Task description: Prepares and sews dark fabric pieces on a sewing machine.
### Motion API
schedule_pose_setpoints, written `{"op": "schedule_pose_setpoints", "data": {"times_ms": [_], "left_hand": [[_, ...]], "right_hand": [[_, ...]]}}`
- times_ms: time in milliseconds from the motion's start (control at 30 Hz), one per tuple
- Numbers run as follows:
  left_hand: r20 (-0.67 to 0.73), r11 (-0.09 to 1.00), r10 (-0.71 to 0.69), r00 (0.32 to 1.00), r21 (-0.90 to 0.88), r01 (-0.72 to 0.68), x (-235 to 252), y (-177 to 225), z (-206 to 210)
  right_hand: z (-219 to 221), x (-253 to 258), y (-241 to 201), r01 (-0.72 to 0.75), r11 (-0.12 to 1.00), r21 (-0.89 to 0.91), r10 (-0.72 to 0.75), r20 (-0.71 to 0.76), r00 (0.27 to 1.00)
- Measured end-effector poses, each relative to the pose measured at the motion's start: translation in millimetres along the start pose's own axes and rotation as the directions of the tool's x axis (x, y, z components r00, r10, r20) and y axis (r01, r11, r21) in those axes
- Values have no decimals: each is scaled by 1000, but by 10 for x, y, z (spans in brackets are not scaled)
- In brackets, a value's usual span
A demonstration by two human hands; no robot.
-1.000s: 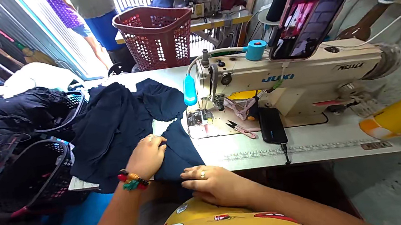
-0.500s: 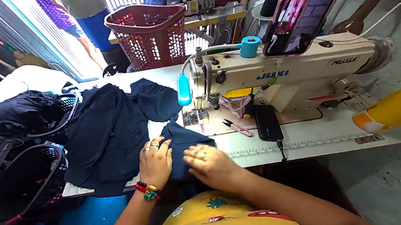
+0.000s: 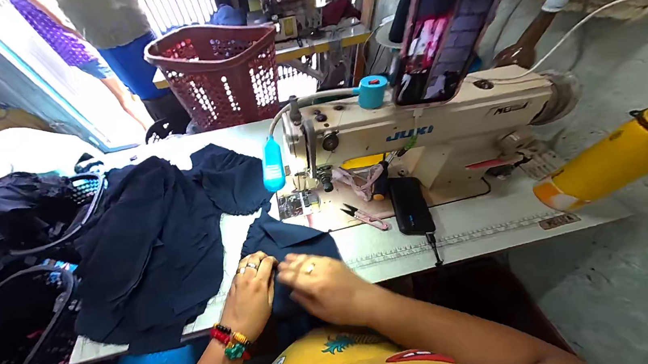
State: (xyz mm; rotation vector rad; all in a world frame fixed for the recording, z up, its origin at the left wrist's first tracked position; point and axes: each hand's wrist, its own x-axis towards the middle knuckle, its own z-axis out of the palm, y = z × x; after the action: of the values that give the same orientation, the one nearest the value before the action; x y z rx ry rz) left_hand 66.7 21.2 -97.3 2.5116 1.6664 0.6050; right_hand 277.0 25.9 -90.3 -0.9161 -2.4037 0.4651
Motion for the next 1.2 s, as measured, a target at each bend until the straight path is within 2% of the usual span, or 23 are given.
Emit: {"op": "schedule_pose_setpoints", "data": {"times_ms": [67,100,167,233,300,333,433,533,600,667,833,900,1033,1133,1200], "left_hand": [[-37,999,33,999,8,-33,-59,-24,18],[-44,999,38,998,10,-38,-92,-49,21],[-37,1000,31,999,0,-31,-156,-96,-5],[-29,999,33,999,-16,-33,-208,-112,-63],[5,998,57,998,-37,-57,-163,-95,-142],[31,997,72,997,-39,-71,-92,-68,-178],[142,999,21,990,-47,-14,285,64,-218],[302,991,-122,945,-12,132,777,64,-130],[333,982,-187,924,40,184,1033,-23,-57],[286,974,-224,932,94,206,1177,-121,8],[146,975,-169,975,173,143,1242,-246,150],[127,967,-213,969,167,191,1189,-290,123],[-13,950,-276,961,150,275,1010,-373,94],[-91,956,-214,973,183,228,921,-261,56],[-87,963,-152,985,211,167,845,-276,32]], "right_hand": [[-5,91,28,-22,996,92,2,206,978],[-25,128,98,-81,995,52,67,230,971],[-101,185,235,-237,970,-54,243,176,954],[-103,195,261,-317,942,-114,322,37,946],[-7,162,180,-224,967,-121,211,-117,971],[12,146,108,-178,979,-98,170,-87,982],[-42,132,-29,-201,979,-19,200,228,953],[-45,81,53,-189,982,8,178,294,939],[-75,39,101,-160,987,31,144,296,944],[-87,-4,128,-122,992,40,106,284,953],[-83,-42,161,-83,996,35,71,267,961],[-93,-34,168,-73,995,60,54,275,960],[-86,-56,217,-1,991,131,-30,233,972],[-74,-102,228,10,990,137,-34,178,983],[-43,-94,205,12,993,120,-32,169,985]]}}
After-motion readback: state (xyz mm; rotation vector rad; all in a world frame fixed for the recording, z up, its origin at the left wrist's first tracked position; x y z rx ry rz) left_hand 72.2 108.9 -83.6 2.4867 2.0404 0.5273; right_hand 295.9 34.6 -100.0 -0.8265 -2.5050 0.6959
